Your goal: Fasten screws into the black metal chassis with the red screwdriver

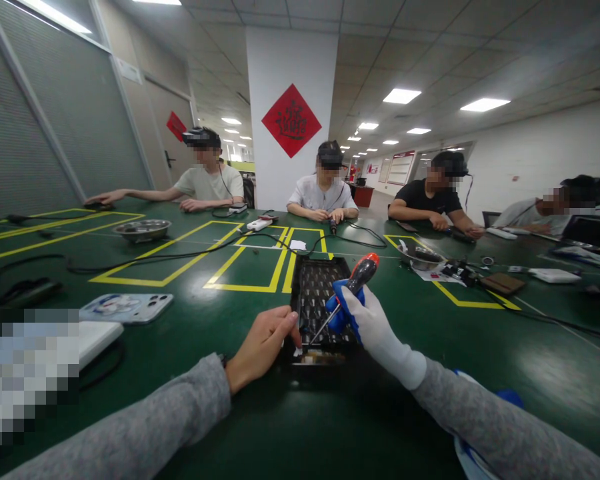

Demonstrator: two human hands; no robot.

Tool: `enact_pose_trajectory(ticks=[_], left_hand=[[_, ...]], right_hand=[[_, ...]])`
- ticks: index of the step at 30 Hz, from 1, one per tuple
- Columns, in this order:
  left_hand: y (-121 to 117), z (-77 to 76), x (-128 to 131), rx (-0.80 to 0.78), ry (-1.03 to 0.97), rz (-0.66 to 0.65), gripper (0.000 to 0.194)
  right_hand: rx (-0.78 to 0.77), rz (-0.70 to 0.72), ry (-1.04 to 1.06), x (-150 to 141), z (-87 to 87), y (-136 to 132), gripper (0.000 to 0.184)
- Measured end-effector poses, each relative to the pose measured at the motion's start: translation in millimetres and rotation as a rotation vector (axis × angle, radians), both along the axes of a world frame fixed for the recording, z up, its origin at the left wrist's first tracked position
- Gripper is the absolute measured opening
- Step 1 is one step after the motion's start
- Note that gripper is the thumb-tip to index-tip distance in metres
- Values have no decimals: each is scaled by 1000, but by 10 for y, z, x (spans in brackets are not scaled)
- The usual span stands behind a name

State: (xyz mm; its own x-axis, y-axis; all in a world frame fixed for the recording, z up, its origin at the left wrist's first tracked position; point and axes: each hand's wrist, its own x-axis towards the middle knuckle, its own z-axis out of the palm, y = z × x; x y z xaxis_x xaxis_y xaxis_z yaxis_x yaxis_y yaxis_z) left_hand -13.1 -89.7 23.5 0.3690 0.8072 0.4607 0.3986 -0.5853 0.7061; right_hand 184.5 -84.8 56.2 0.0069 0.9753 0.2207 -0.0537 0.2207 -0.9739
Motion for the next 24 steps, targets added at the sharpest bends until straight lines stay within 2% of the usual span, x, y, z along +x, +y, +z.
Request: enact_pose_trajectory(ticks=[12,22,24], left_hand=[[28,-45,3,-6,57,-24,58],[9,-28,-1,18,44,-46,58],[16,-15,11,32,40,-36,53]], right_hand=[[-7,39,-21,-2,-14,6,39],[-5,26,79,15,-34,38,36],[-3,29,103,19,-29,55,36]])
